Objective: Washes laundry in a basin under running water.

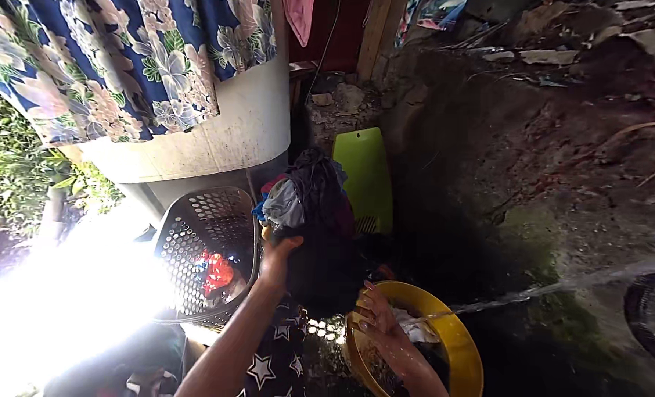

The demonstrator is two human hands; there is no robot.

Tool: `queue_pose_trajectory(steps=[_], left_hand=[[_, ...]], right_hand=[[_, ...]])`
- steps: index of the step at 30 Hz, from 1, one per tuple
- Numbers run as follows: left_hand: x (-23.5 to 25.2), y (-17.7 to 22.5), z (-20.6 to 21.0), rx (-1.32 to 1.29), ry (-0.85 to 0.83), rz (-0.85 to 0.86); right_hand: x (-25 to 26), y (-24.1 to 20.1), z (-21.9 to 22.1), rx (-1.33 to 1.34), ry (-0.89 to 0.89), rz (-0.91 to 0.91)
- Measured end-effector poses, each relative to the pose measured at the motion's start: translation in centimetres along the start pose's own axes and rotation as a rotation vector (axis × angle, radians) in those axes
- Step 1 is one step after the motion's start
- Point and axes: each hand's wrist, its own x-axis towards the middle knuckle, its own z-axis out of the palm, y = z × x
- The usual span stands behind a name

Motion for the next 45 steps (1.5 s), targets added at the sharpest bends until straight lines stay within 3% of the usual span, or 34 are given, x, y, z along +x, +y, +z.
queue_pose_trajectory(steps=[5,9,11,13,16,18,21,24,27,30,33,36,40,45], left_hand=[[3.7,8.5,-8.1,-0.028,0.186,0.345],[8.0,9.7,-11.7,0.004,0.470,0.485],[11.5,6.8,-15.0,0.162,0.517,0.414],[14.5,3.3,-18.7,0.521,0.552,0.192],[15.7,1.9,-20.7,1.008,0.519,-0.182],[15.5,1.8,-20.5,1.061,0.493,-0.162],[14.1,2.0,-18.9,0.906,0.331,0.009],[11.7,2.5,-15.9,0.808,0.111,0.178],[7.8,2.0,-10.6,0.715,-0.164,0.303],[3.0,0.1,-4.4,0.663,-0.444,0.301],[-1.2,-3.9,0.7,0.769,-0.850,0.094],[-3.2,-10.0,4.3,0.908,-1.182,-0.077],[-5.1,-17.6,7.2,1.125,-1.303,-0.230],[-7.4,-22.5,8.1,1.145,-1.260,-0.242]], right_hand=[[-1.6,2.8,-3.1,-0.060,0.075,0.091],[-2.7,5.3,-4.4,-0.280,0.082,0.129],[-2.2,6.6,-5.1,-0.601,0.033,0.173],[-1.1,8.4,-5.9,-0.886,-0.037,0.275],[0.4,11.7,-7.2,-1.019,-0.149,0.483],[0.9,13.6,-7.7,-1.029,-0.237,0.596],[0.8,16.6,-8.0,-1.088,-0.352,0.720],[0.2,17.1,-6.9,-1.048,-0.268,0.780],[-0.5,15.9,-5.8,-1.070,-0.132,0.851],[-0.2,15.5,-6.9,-1.111,-0.165,0.859],[-1.0,12.3,-9.3,-0.970,-0.120,0.643],[-3.5,6.1,-10.0,-0.767,0.127,0.369],[-6.6,-2.4,-9.3,-0.544,0.388,0.115],[-9.2,-8.5,-6.6,-0.270,0.481,-0.296]])
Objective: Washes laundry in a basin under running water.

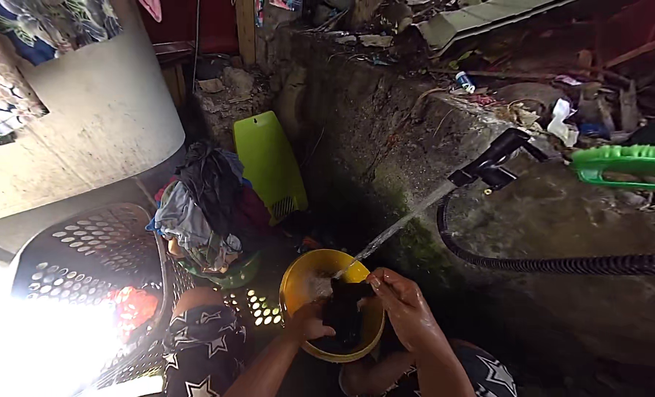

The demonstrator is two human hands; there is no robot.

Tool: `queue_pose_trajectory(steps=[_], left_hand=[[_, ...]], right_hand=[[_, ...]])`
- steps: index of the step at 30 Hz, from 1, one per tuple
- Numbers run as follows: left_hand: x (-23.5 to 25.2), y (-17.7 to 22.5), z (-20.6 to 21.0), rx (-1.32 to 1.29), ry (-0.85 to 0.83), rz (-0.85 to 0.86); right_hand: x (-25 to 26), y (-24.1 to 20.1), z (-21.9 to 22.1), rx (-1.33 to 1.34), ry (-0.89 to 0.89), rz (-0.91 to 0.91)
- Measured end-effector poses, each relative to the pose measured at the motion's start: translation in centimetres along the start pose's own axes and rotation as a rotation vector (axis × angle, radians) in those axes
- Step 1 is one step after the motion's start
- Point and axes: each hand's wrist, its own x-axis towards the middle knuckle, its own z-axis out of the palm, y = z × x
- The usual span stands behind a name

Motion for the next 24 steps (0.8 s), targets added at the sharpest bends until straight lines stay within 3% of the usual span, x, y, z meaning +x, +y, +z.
queue_pose_trajectory(steps=[3,7,12,14,18,20,24], left_hand=[[-0.2,1.7,-1.0,-0.069,0.026,0.042],[-1.6,5.4,-5.0,-0.304,0.167,0.336],[-1.9,6.4,-7.4,-0.739,0.117,0.260],[0.0,4.2,-7.4,-0.606,0.130,0.166],[3.6,1.2,-7.9,0.113,0.105,-0.277],[5.4,0.5,-6.7,0.213,0.069,-0.343],[9.1,-2.0,-2.6,0.290,-0.102,-0.400]], right_hand=[[-0.3,-1.1,-0.6,0.088,0.050,-0.152],[0.7,1.5,-0.8,0.019,0.088,-0.200],[0.6,11.7,1.0,-0.289,-0.065,0.227],[1.0,14.8,1.7,-0.396,-0.121,0.458],[1.9,18.5,2.5,-0.477,0.141,0.682],[2.3,20.4,3.1,-0.681,-0.037,0.699],[3.2,23.7,5.5,-0.927,-0.576,0.888]])
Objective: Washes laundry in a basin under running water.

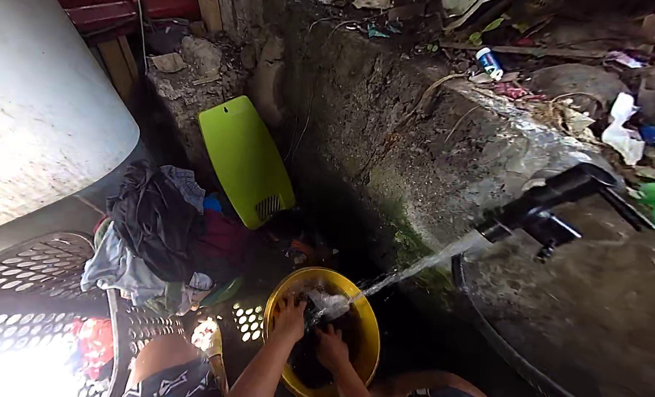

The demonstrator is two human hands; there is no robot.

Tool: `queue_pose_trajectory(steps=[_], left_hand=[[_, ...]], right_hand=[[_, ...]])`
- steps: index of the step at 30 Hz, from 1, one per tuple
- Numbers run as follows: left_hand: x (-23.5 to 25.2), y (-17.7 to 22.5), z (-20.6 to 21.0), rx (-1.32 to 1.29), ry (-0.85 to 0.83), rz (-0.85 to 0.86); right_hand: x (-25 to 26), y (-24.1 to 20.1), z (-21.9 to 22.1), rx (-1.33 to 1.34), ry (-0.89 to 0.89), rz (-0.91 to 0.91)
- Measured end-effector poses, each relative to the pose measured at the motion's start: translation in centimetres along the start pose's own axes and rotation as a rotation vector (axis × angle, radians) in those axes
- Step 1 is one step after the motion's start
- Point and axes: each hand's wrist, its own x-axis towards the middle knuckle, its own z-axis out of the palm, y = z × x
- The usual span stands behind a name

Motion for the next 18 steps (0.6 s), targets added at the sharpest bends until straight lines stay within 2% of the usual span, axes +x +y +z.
queue_pose_trajectory(steps=[3,6,8,10,12,14,16,18], left_hand=[[2.0,-0.8,3.6,-0.024,-0.053,-0.087],[1.2,-0.3,4.4,-0.077,-0.165,-0.189],[1.1,-0.2,4.9,-0.090,-0.187,-0.235],[1.2,-0.4,4.7,-0.100,-0.147,-0.245],[0.1,-0.2,3.3,-0.191,-0.085,-0.224],[-0.9,-0.1,2.3,-0.385,0.075,-0.153],[-3.5,1.2,1.6,-0.558,0.233,-0.069],[-7.3,3.0,2.3,-0.700,0.411,0.111]], right_hand=[[0.5,-0.6,1.4,-0.102,-0.131,0.062],[0.9,0.7,4.3,-0.080,-0.169,0.097],[0.5,0.9,3.6,-0.088,-0.179,0.030],[0.1,0.8,0.5,-0.003,-0.122,-0.128],[-1.6,1.1,-2.1,0.513,0.123,-0.312],[-3.4,0.1,-3.1,1.165,0.360,-0.304],[-2.2,0.1,-1.2,1.642,0.368,-0.244],[-2.0,-1.4,0.0,1.875,0.340,-0.204]])
